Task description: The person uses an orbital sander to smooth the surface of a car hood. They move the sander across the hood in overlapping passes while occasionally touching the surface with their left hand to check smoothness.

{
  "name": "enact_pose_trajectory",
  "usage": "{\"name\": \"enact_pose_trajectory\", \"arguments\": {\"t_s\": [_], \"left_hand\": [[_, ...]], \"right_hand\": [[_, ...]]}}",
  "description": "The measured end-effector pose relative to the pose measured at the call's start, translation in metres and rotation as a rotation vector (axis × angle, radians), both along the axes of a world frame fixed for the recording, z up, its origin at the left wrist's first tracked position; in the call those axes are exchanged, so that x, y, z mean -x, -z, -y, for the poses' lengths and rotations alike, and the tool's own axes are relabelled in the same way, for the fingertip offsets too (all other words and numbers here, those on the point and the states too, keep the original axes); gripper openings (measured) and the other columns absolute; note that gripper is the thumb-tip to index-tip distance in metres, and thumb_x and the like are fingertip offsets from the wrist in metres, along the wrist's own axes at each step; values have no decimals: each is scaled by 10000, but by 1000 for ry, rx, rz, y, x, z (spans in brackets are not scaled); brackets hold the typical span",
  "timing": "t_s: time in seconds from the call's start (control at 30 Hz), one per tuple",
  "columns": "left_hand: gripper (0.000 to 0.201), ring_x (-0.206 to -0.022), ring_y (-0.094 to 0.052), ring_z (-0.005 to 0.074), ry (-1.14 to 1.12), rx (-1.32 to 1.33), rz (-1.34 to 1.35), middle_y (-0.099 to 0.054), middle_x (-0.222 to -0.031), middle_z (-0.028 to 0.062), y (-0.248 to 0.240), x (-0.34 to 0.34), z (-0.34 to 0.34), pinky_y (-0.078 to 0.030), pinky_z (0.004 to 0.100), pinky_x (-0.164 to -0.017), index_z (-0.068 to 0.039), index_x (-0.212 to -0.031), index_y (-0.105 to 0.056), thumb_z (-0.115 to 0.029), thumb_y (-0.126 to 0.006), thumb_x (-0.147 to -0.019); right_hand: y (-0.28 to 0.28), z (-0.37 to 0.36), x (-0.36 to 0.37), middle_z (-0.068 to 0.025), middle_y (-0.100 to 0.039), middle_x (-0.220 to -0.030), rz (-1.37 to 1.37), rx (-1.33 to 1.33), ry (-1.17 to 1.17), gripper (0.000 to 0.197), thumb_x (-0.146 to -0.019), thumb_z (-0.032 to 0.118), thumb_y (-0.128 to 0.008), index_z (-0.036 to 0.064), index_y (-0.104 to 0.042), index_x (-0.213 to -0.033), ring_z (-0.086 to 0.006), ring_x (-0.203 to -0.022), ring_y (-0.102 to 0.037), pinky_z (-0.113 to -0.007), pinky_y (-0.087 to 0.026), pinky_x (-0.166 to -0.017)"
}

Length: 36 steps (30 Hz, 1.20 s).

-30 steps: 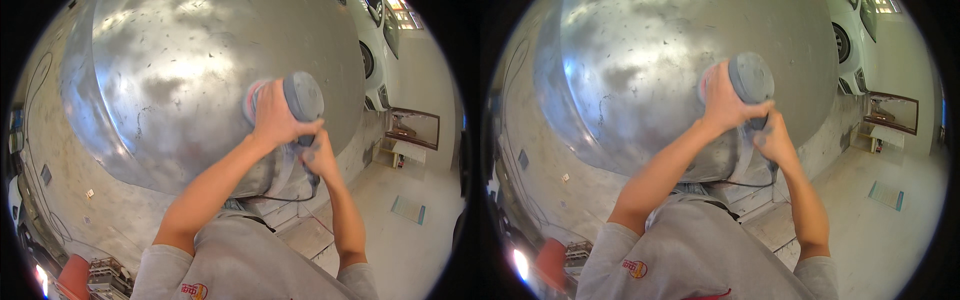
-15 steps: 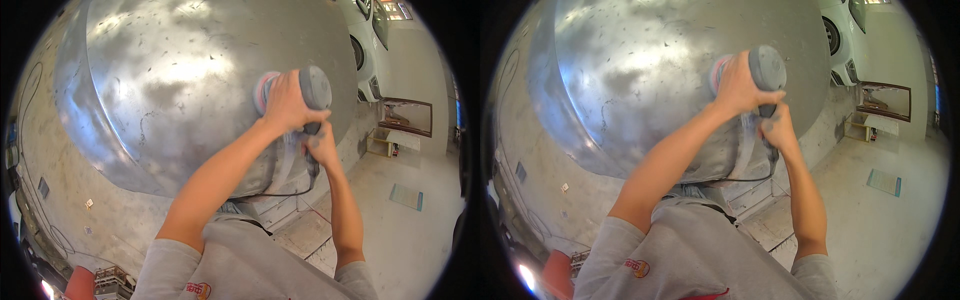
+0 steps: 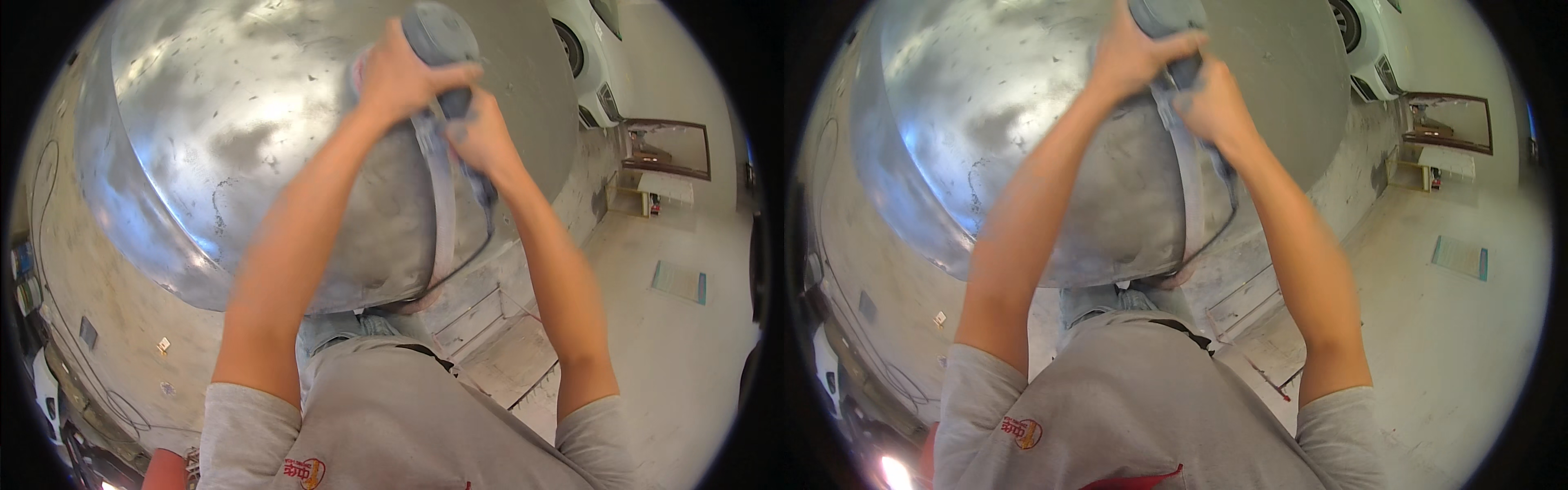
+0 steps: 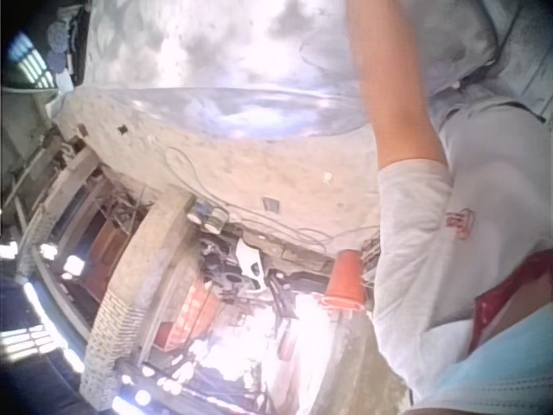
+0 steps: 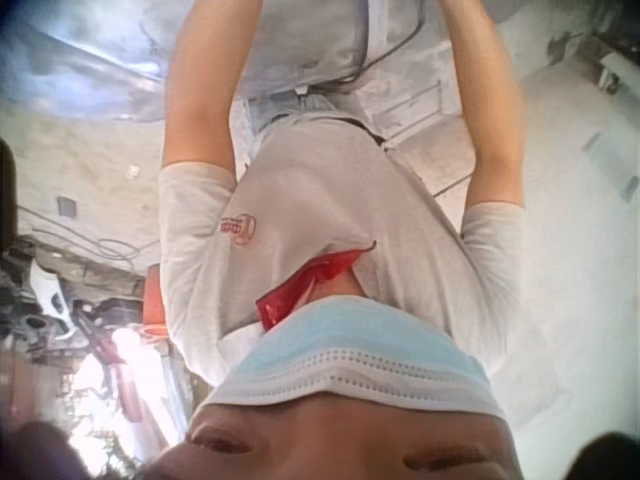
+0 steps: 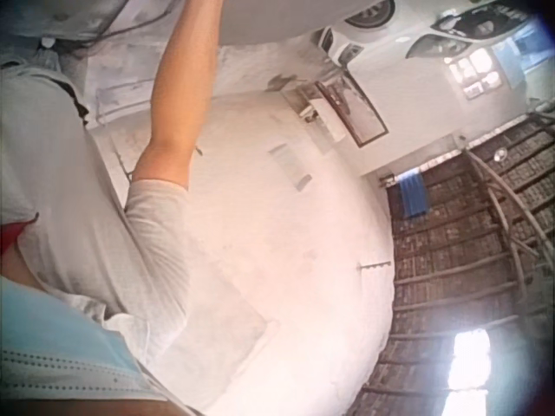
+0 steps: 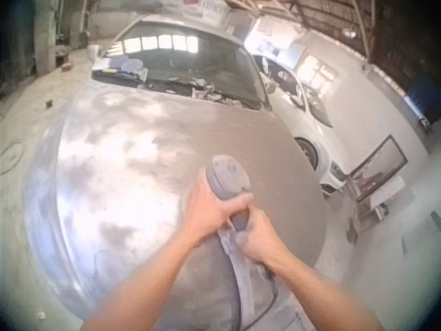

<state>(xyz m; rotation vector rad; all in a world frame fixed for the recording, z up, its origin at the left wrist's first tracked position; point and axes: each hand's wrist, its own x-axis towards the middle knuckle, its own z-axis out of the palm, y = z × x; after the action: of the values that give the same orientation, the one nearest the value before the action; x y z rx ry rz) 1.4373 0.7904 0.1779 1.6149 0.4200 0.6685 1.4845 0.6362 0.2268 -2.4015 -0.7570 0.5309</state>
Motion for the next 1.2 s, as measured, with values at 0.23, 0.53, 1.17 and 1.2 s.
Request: {"name": "enact_pose_trajectory", "arguments": {"t_s": [0.23, 0.53, 1.17, 1.2], "left_hand": [[698, -1038, -717, 249, -15, -87, 188, -746, -1142, 140, 6, -14, -26, -576, 393, -933, 2, -1263, -636, -379, -945, -766], [645, -1046, -710, 228, 146, 42, 211, -748, -1161, 123, -2, -10, -29, -571, 390, -942, -21, -1303, -639, -344, -916, -817], [977, -1144, -606, 387, -165, -80, 48, -612, -1196, 195, 14, 69, 101, -498, 496, -986, 34, -1287, -565, -483, -967, -562], [979, -1142, -605, 395, -176, -106, 27, -609, -1196, 200, 14, 74, 106, -496, 498, -987, 31, -1281, -560, -489, -968, -560]], "right_hand": [[4, -18, 0, -347, -745, -1071, 87, -33, 35, 485, -796, 112, -728, -121, -635, -1210, -479, -1012, -752, -485, -603, -869], [1, -24, 3, -344, -732, -1031, 132, 6, 16, 451, -786, 84, -738, -116, -616, -1171, -487, -978, -739, -509, -599, -839], [4, 107, 62, -255, -740, -1056, 75, -151, -156, 384, -761, -68, -667, 2, -585, -1130, -424, -1067, -741, -420, -558, -886], [3, 108, 63, -247, -741, -1058, 64, -86, -149, 376, -763, -68, -664, 1, -589, -1124, -412, -1052, -740, -418, -556, -895]]}}
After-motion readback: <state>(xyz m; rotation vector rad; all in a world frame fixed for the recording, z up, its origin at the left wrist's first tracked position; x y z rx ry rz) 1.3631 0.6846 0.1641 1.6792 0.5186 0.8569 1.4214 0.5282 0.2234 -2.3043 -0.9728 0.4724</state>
